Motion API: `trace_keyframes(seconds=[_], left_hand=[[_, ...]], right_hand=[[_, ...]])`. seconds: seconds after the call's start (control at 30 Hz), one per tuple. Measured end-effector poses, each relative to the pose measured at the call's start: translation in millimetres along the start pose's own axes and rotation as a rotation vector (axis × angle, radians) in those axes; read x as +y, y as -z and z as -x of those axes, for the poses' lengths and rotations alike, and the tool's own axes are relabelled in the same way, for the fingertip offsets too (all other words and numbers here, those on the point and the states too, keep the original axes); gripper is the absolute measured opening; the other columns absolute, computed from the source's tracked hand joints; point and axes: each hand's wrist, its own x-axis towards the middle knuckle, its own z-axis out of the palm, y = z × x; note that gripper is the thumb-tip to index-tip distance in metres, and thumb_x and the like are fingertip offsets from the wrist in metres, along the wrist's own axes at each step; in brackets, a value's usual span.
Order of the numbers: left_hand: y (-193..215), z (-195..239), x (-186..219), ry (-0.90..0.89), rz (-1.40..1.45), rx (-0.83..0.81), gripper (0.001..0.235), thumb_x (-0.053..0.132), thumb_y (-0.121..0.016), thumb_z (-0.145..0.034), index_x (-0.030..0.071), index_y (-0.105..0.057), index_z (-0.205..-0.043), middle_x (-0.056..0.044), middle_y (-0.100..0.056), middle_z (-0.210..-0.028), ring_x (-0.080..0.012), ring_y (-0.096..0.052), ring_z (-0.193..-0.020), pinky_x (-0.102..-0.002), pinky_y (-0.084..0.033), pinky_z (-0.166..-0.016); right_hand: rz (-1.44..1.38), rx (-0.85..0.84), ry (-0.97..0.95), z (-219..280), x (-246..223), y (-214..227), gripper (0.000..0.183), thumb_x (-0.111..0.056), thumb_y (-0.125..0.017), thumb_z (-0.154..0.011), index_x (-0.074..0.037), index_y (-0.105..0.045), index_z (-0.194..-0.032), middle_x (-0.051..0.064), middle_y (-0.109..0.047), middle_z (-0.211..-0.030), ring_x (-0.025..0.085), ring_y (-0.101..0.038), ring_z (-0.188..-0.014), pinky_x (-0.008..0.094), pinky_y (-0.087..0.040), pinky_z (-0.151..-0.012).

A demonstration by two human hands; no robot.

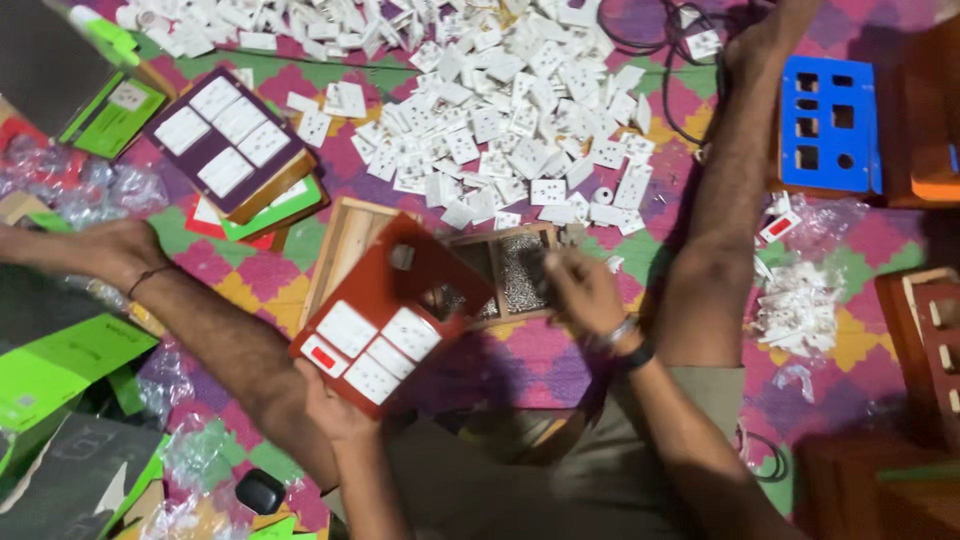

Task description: The person assembles white electrical socket components onto a red mounting board. They pick up individual sockets and screws from a wooden box and the surrounding pile, then secure each socket into place on the board using their hands.

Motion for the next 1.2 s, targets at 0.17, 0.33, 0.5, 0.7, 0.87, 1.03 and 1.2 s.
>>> trace_keyframes(seconds=[0.17, 0.33, 0.5, 0.7, 0.87, 1.03, 1.2], left_hand=[[-14, -6, 4, -0.038, 0.06, -0.11, 0.065, 0.049, -0.038, -0.109, 0.004, -0.04, -0.156, -0.014, -0.05, -0.156, -0.0319, -0.05, -0.142, -0.05, -0.04, -0.119], [-7, -3, -3, -0.001, -0.016, -0.048, 0.068, 0.05, -0.041, -0.111, 0.003, -0.038, -0.159, -0.015, -0.047, -0.158, -0.0322, -0.049, -0.143, -0.05, -0.038, -0.122], [-20, -9, -17, 0.136, -0.004, -0.043, 0.069, 0.053, -0.039, -0.106, 0.005, -0.038, -0.157, -0.014, -0.049, -0.156, -0.0319, -0.051, -0.14, -0.05, -0.039, -0.117], [-60, 2, -32, 0.183, -0.066, -0.035, 0.069, 0.054, -0.037, -0.105, 0.005, -0.039, -0.154, -0.016, -0.05, -0.151, -0.0345, -0.052, -0.135, -0.053, -0.042, -0.113], [-85, 20, -64, 0.25, 0.063, -0.201, 0.069, 0.055, -0.036, -0.106, 0.005, -0.038, -0.154, -0.017, -0.053, -0.146, -0.0373, -0.056, -0.129, -0.054, -0.047, -0.107], [-68, 25, -100, 0.313, 0.184, -0.147, 0.069, 0.057, -0.039, -0.105, 0.005, -0.044, -0.15, -0.014, -0.06, -0.14, -0.0341, -0.062, -0.124, -0.048, -0.052, -0.104], [-45, 21, -116, 0.366, 0.143, -0.051, 0.067, 0.058, -0.046, -0.104, 0.005, -0.052, -0.146, -0.01, -0.066, -0.135, -0.0294, -0.065, -0.12, -0.045, -0.053, -0.103]], right_hand=[[0.657, 0.434, 0.362, -45, 36, 85, 0.019, -0.022, -0.066, -0.097, -0.005, -0.073, -0.101, 0.019, -0.073, -0.091, 0.035, -0.072, -0.082, 0.045, -0.057, -0.071], [0.875, 0.439, 0.071, -46, 87, 74, 0.03, -0.029, -0.078, -0.09, -0.005, -0.073, -0.107, 0.023, -0.071, -0.092, 0.043, -0.069, -0.083, 0.052, -0.054, -0.071], [0.586, 0.41, 0.009, -38, 87, 61, 0.041, -0.014, -0.085, -0.078, -0.012, -0.072, -0.117, 0.019, -0.075, -0.092, 0.036, -0.073, -0.083, 0.045, -0.057, -0.074], [-0.495, 0.183, 0.256, 6, 34, 79, 0.033, 0.006, -0.071, -0.092, -0.004, -0.054, -0.118, 0.009, -0.072, -0.096, 0.02, -0.076, -0.081, 0.032, -0.063, -0.068], [-0.429, 0.145, 0.285, 50, -14, 58, 0.036, 0.001, -0.068, -0.095, -0.001, -0.058, -0.13, 0.013, -0.07, -0.096, 0.018, -0.073, -0.079, 0.031, -0.061, -0.069], [-0.397, 0.061, 0.234, 65, -22, 30, 0.017, -0.003, -0.068, -0.099, 0.003, -0.057, -0.11, 0.018, -0.074, -0.093, 0.02, -0.072, -0.073, 0.032, -0.06, -0.064], [-0.443, 0.081, 0.028, 66, -8, 5, 0.012, -0.011, -0.064, -0.099, -0.002, -0.056, -0.101, 0.016, -0.074, -0.083, 0.02, -0.072, -0.062, 0.031, -0.059, -0.056]])
